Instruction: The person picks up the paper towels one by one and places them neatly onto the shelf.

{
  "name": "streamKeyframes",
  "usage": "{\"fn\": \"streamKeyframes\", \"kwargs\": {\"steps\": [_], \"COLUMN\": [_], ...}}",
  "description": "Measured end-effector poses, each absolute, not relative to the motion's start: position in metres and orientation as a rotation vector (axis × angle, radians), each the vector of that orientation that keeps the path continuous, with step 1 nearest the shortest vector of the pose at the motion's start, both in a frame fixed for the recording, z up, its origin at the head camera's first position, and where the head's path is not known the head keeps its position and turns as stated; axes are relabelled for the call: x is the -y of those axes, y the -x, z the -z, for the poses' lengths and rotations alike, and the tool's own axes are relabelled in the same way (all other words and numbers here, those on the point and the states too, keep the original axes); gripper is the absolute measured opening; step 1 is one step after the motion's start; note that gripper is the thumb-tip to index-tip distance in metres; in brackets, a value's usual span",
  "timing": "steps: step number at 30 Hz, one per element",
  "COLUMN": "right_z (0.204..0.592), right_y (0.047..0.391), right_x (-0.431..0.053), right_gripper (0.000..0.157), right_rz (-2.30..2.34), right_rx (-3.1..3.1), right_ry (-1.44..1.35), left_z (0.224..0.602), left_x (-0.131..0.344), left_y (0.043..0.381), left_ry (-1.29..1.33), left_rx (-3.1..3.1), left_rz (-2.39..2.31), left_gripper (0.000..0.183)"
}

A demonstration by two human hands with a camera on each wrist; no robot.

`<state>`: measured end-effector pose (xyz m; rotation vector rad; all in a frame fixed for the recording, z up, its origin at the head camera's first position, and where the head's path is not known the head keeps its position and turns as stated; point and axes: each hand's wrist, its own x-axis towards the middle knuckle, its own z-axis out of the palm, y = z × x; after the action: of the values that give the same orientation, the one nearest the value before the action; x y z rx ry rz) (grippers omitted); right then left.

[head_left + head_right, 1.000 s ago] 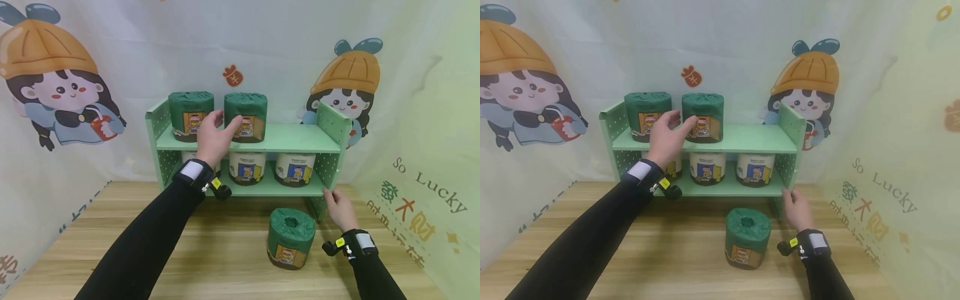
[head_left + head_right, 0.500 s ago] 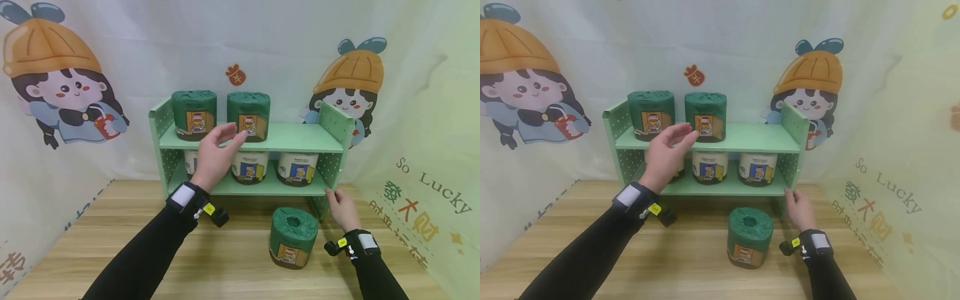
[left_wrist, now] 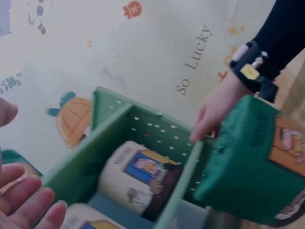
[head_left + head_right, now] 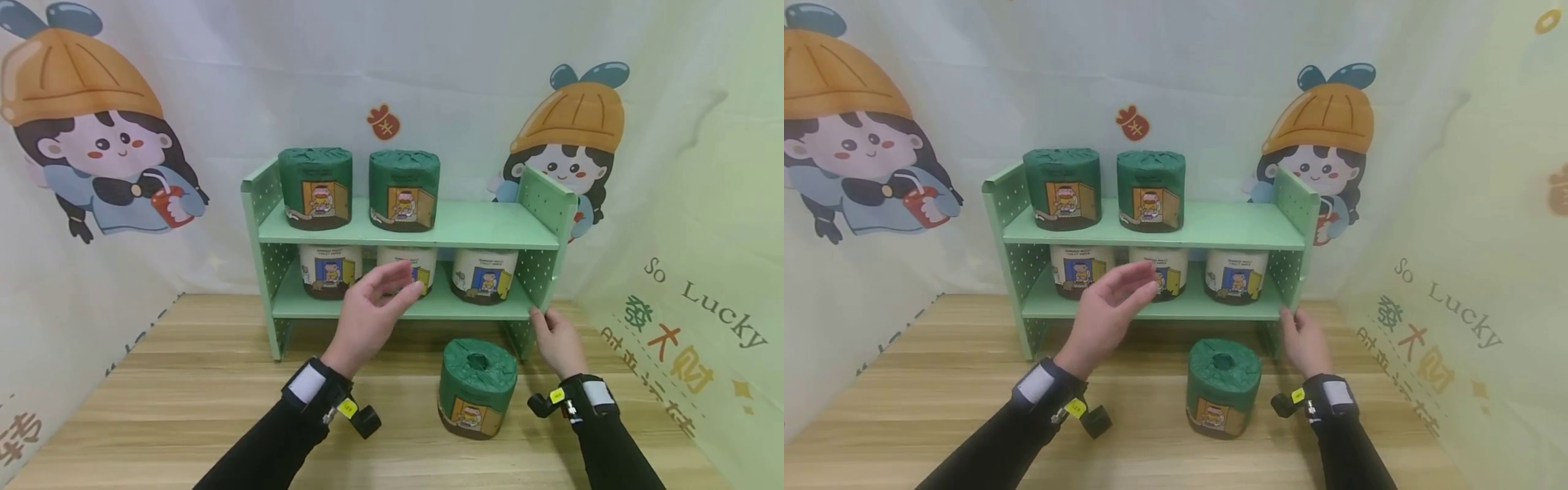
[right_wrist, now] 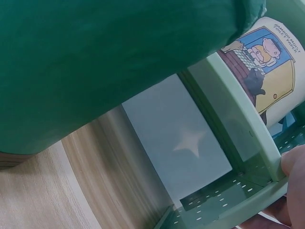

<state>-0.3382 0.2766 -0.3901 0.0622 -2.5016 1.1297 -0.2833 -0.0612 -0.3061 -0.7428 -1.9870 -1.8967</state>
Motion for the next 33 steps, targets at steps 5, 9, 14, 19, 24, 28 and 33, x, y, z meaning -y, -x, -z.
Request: {"fn": "streamKeyframes", "kwargs": {"steps": [5,9,14,19,24,28,33], "right_z": [0.389,0.389,0.389,0.389,0.39,0.391,0.39], "right_y": [0.338,0.337,0.337,0.337,0.338,0.338,0.339], "right_x": [-0.276,-0.276,-0.275,-0.275,-0.275,-0.275,-0.276], "right_gripper": [0.051,0.05,0.05,0.05,0.051,0.051,0.049], "right_rz": [-1.139,-1.148,-1.144,-1.14,-1.145,-1.148,-1.145], "right_rx": [2.509,2.5,2.494,2.494,2.499,2.494,2.485], "right_ry": [-0.059,-0.067,-0.068,-0.072,-0.065,-0.067,-0.071], "left_z": [0.317,0.32,0.346,0.378,0.397,0.408,0.418], "left_x": [0.055,0.049,0.043,0.038,0.029,0.023,0.016], "left_y": [0.269,0.258,0.268,0.282,0.282,0.28,0.28], "left_ry": [0.698,0.675,0.685,0.708,0.687,0.7,0.766], "left_rx": [2.005,2.011,2.028,2.113,2.313,2.442,2.49], "left_rz": [1.951,1.996,2.057,2.05,2.019,2.021,2.07], "left_gripper": [0.042,0.041,0.044,0.054,0.071,0.087,0.099]}}
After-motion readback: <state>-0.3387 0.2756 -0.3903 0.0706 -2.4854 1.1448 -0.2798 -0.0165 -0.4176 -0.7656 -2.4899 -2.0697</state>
